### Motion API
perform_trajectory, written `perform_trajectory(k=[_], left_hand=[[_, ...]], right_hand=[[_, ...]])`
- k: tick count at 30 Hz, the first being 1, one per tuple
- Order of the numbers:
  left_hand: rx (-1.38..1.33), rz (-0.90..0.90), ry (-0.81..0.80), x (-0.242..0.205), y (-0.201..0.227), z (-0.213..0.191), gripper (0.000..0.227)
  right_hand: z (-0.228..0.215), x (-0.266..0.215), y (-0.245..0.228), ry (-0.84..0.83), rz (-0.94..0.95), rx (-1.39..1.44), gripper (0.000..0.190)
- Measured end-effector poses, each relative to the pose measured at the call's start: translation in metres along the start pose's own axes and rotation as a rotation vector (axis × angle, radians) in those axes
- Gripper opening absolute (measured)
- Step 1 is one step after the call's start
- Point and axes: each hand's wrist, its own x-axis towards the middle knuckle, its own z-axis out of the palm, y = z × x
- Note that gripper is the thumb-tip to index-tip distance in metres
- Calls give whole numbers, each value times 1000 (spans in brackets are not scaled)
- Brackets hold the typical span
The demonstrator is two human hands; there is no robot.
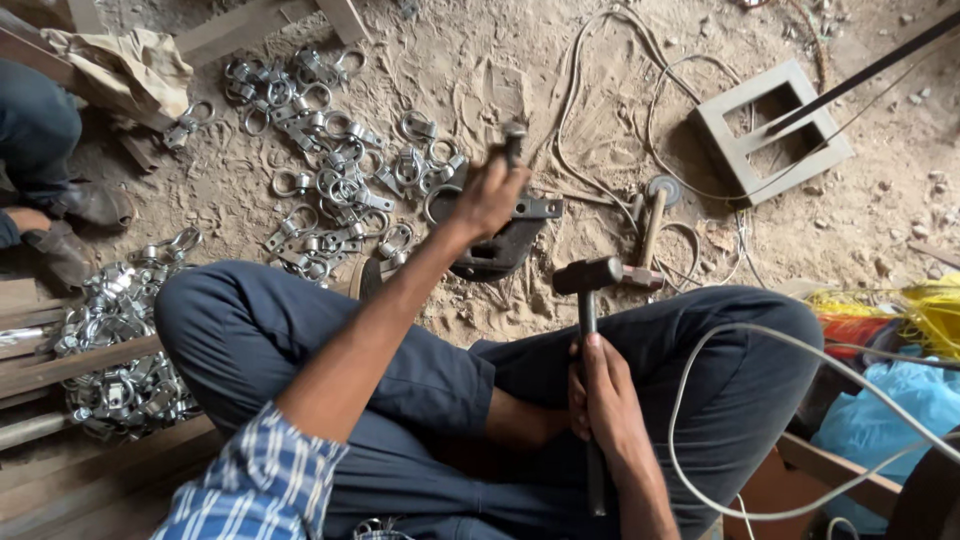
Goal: The person sits on the ground and repeatedly hammers small metal parts placed on a circular anvil. They pick up individual pieces, position them on the anvil, strike them with a hammer, and then toss the finished parts onto a pile on the floor.
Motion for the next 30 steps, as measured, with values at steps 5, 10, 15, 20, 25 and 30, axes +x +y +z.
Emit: perform_trajectory(k=[5, 10, 15, 20, 25, 30], left_hand=[[-97, 152, 206, -58, -11, -2, 35], [-196, 171, 442, -80, 5, 28, 23], [-273, 215, 503, -74, 6, 41, 20], [-204, 244, 520, -77, 5, 39, 19], [-113, 122, 473, -79, 11, 37, 19], [59, 313, 440, -64, -1, 38, 18]], right_hand=[[1, 1, 0, -11, -4, 2, 43], [3, -1, -5, -10, 0, -18, 44], [6, -4, -7, 11, -1, -28, 45], [5, -3, -6, -5, -8, -35, 46], [5, -2, -3, -2, 6, -28, 44], [5, -3, -2, 9, -4, -33, 45]])
